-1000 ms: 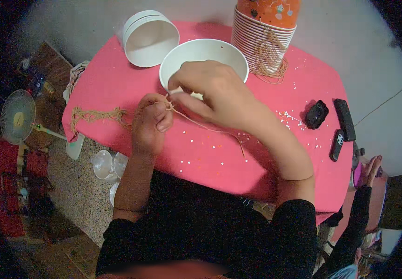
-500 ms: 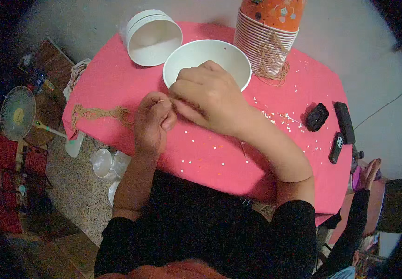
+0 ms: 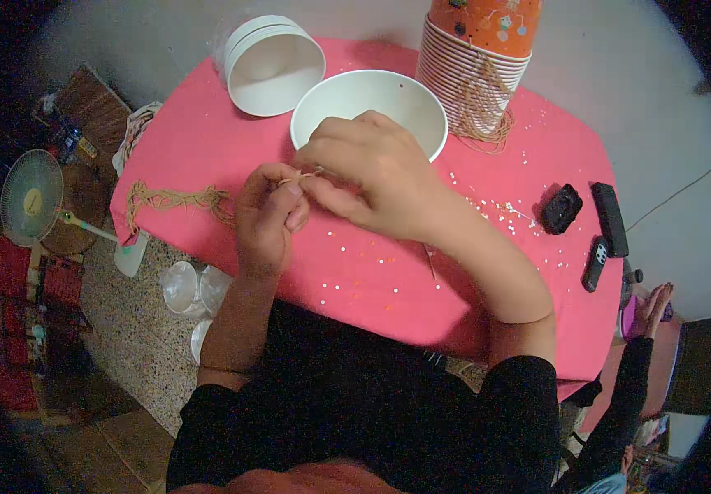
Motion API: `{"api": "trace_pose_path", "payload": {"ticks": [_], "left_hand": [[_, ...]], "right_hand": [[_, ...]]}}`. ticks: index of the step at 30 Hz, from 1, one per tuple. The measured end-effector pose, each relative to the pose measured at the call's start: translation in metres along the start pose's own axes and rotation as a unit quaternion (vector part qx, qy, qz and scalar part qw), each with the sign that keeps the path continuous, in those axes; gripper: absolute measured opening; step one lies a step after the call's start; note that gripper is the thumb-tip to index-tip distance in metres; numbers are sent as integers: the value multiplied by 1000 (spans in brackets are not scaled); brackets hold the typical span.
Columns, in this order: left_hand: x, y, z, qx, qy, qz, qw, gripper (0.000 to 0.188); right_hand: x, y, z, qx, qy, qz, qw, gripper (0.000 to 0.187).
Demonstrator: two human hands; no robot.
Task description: Threading string through holes in paper buckets to assemble handles.
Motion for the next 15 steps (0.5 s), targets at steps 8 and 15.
{"api": "trace_pose_path", "payload": {"ticks": [8, 15], "left_hand": [[3, 3, -2, 4, -31, 25, 999, 2], [1, -2, -4, -82, -78, 17, 993, 6]], "right_hand": [[0, 1, 2, 6, -2, 21, 1000, 13], [-1, -1, 3, -3, -29, 37, 999, 8]]}}
Point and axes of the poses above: each hand's wrist, its own x-axis away from the middle knuckle, its own y-axis out of the back of the hand, z = x × y, the point moved 2 cm from there along -x, towards the middle knuckle, and after that the axes turned 12 degrees about -y, right-handed, at the moved point
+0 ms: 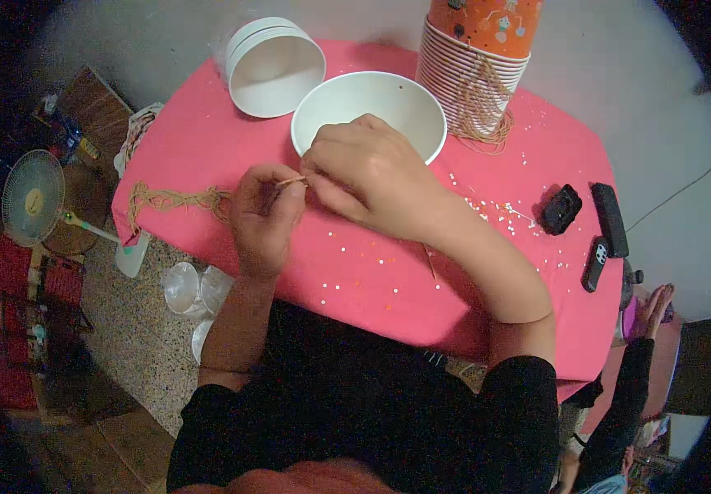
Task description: Threading string through holes in paper buckets to assemble handles.
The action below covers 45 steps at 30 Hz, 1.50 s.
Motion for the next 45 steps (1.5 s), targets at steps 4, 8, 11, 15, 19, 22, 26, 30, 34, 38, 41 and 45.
{"api": "trace_pose_path", "payload": {"ticks": [4, 8, 11, 15, 19, 22, 26, 30, 34, 38, 41, 45], "left_hand": [[-4, -5, -9, -124, -88, -15, 988, 12], [-4, 4, -4, -242, -192, 46, 950, 15], [-4, 4, -7, -269, -163, 52, 948, 13], [-5, 4, -3, -49, 42, 22, 998, 8], [-8, 6, 4, 234, 216, 46, 947, 10], [-7, 7, 7, 263, 231, 35, 936, 12], [-7, 6, 6, 255, 241, 2, 936, 15], [-4, 8, 7, 264, 213, 23, 940, 14], [-4, 10, 8, 267, 204, 30, 941, 13], [-7, 5, 2, 132, 167, 9, 977, 7], [-7, 2, 4, 18, 75, -6, 997, 7], [-7, 5, 6, -38, 19, 18, 999, 7]], "right_hand": [[0, 0, -1, 1, 2, 2, 1000, 8], [1, 0, -2, 11, 7, 6, 1000, 9], [0, 1, -2, 11, 12, 1, 1000, 10], [0, 3, -3, 17, 12, -10, 1000, 10], [-1, 3, -3, 15, 5, -21, 1000, 9], [-1, 5, -3, -43, -8, -43, 998, 12], [0, 2, 0, -45, 15, -35, 998, 14], [0, -1, -2, -11, 44, -49, 998, 13], [0, 2, -4, -8, 46, -56, 997, 12], [0, 3, -5, -27, 34, -66, 997, 12], [2, 2, -5, -53, 2, -55, 997, 11], [2, 1, -5, -96, -55, -44, 993, 9]]}}
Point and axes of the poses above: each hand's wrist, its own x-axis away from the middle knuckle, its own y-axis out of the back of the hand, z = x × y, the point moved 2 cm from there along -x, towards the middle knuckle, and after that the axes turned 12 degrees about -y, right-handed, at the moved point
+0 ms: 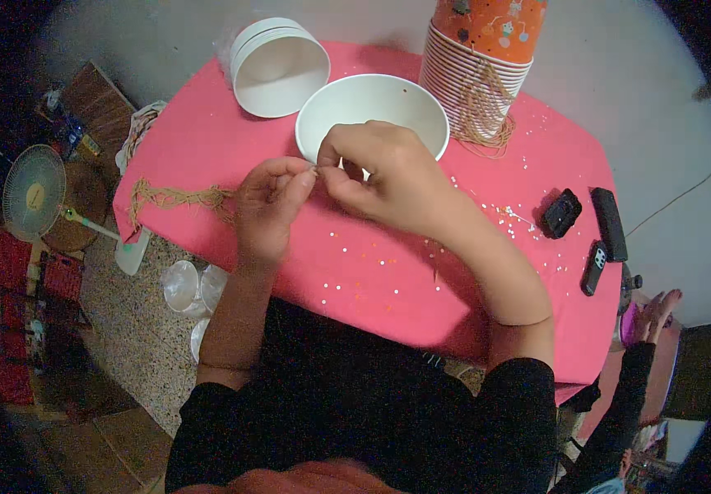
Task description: Threading string through holes in paper buckets to assemble handles.
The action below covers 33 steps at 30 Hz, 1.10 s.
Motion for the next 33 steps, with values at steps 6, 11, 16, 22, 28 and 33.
{"api": "trace_pose_path", "payload": {"ticks": [6, 11, 16, 22, 28, 33], "left_hand": [[-3, -2, -3, -133, -86, -16, 987, 8], [-4, 0, -6, -97, -82, -38, 991, 8], [-3, 5, -5, -50, -33, -22, 998, 8], [-14, 12, -16, -169, -145, 42, 974, 10], [-20, -5, -27, -241, -232, 77, 939, 13], [-20, -5, -21, -220, -198, 110, 949, 13]], "right_hand": [[2, 7, 1, 22, -16, 60, 998, 8], [-1, 15, 1, 50, 4, 42, 998, 9], [-2, 18, 4, 83, 32, 22, 996, 11], [-3, 19, 5, 103, 53, 9, 993, 12], [-2, 20, 8, 116, 67, 7, 991, 13], [-2, 22, 8, 81, 52, 5, 995, 11]]}}
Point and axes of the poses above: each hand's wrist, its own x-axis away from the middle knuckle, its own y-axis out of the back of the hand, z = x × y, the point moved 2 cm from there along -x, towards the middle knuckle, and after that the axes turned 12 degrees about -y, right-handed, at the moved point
